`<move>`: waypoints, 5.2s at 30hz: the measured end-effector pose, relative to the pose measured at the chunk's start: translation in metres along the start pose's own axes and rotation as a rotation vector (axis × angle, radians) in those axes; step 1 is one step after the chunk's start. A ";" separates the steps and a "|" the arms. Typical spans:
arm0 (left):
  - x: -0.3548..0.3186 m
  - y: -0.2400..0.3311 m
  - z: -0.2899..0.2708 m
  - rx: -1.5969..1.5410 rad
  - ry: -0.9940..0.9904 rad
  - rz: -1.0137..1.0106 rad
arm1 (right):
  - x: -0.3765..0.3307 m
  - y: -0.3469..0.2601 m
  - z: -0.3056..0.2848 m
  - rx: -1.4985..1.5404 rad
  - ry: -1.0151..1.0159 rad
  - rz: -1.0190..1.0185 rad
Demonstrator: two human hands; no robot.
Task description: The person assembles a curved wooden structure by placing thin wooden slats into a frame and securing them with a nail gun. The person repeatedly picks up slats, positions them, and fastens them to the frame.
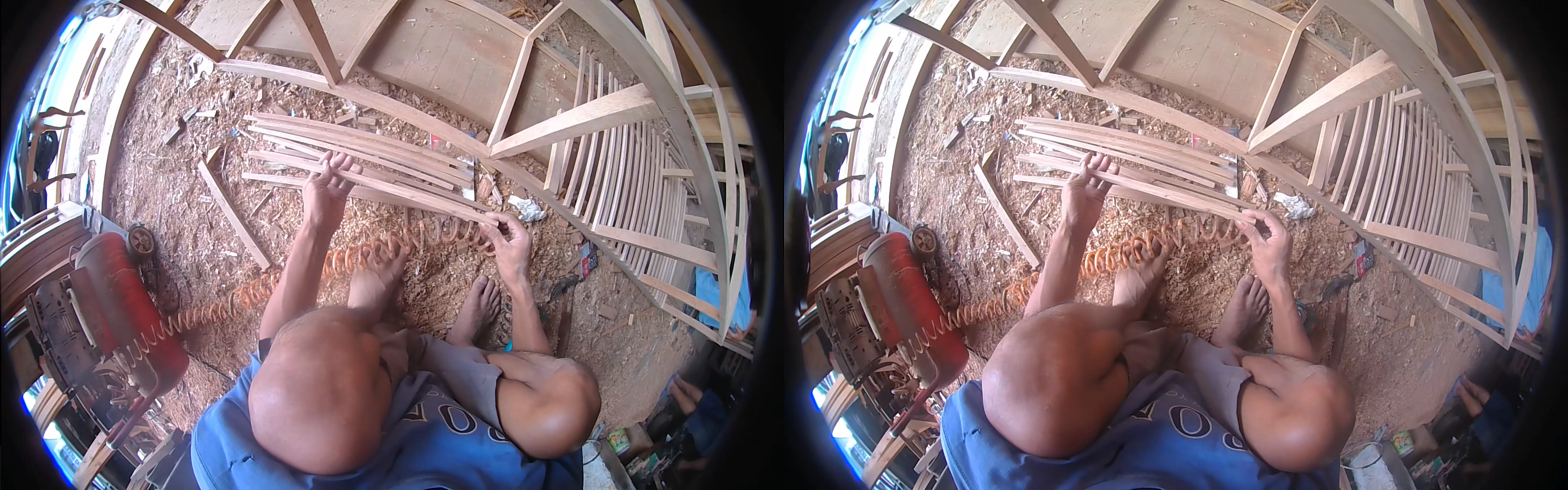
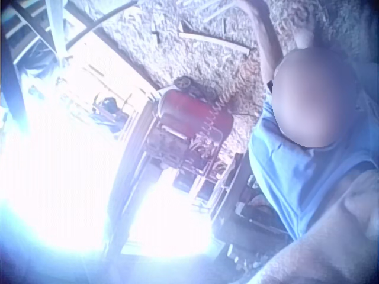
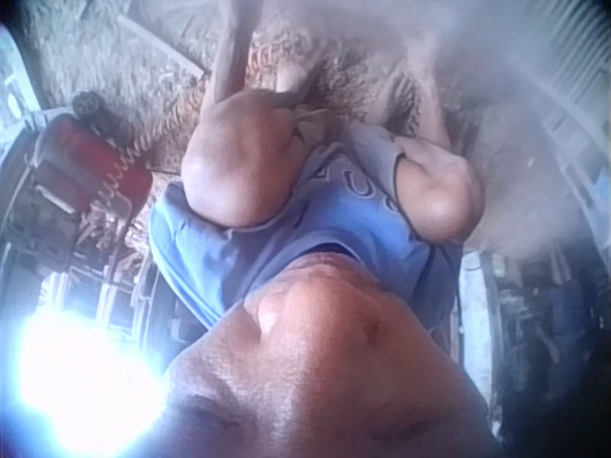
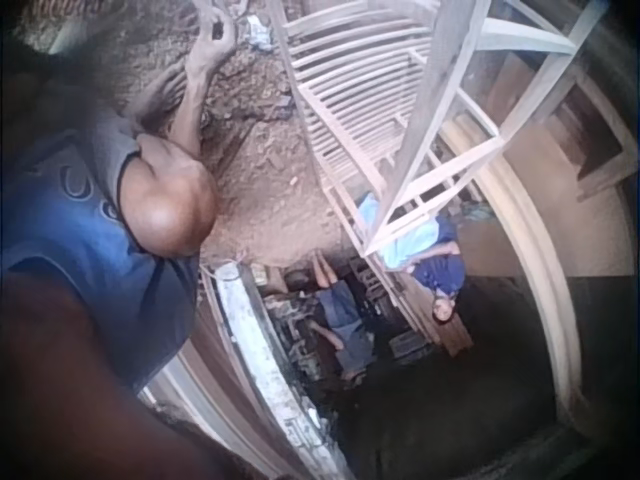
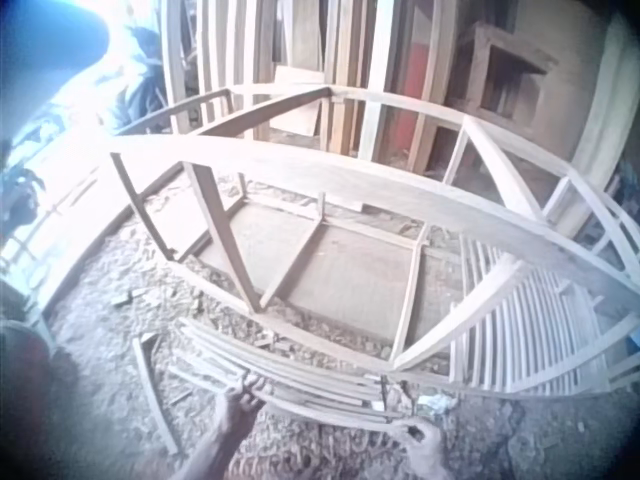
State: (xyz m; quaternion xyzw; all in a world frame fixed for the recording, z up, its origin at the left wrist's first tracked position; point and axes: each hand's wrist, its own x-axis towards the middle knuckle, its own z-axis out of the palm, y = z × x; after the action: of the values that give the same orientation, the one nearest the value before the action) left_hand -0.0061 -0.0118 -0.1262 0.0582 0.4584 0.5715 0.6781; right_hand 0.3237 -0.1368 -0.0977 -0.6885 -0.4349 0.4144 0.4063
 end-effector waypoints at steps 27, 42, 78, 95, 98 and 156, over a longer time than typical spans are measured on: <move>-0.011 0.014 0.001 -0.034 -0.051 0.303 | -0.002 -0.019 -0.010 -0.370 -0.061 -0.108; -0.009 0.009 -0.007 0.088 -0.041 0.250 | -0.001 -0.028 -0.013 -0.345 0.060 -0.198; -0.025 -0.017 0.005 0.143 -0.159 -0.161 | -0.037 -0.014 -0.097 0.261 -0.379 0.400; -0.134 -0.063 0.218 1.505 -2.010 -0.442 | -0.322 -0.005 -0.286 0.458 0.595 0.487; -0.124 -0.066 0.245 1.944 -1.930 -0.391 | -0.245 0.013 -0.228 0.496 0.426 0.254; 0.048 -0.227 0.275 1.212 -0.613 0.074 | -0.141 -0.193 -0.052 -0.563 1.026 -0.621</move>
State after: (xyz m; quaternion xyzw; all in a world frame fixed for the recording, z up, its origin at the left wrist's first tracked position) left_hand 0.3434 0.0725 -0.1324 0.6028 0.4824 0.1942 0.6051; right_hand 0.2821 -0.2228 0.1270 -0.7211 -0.4562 -0.2319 0.4670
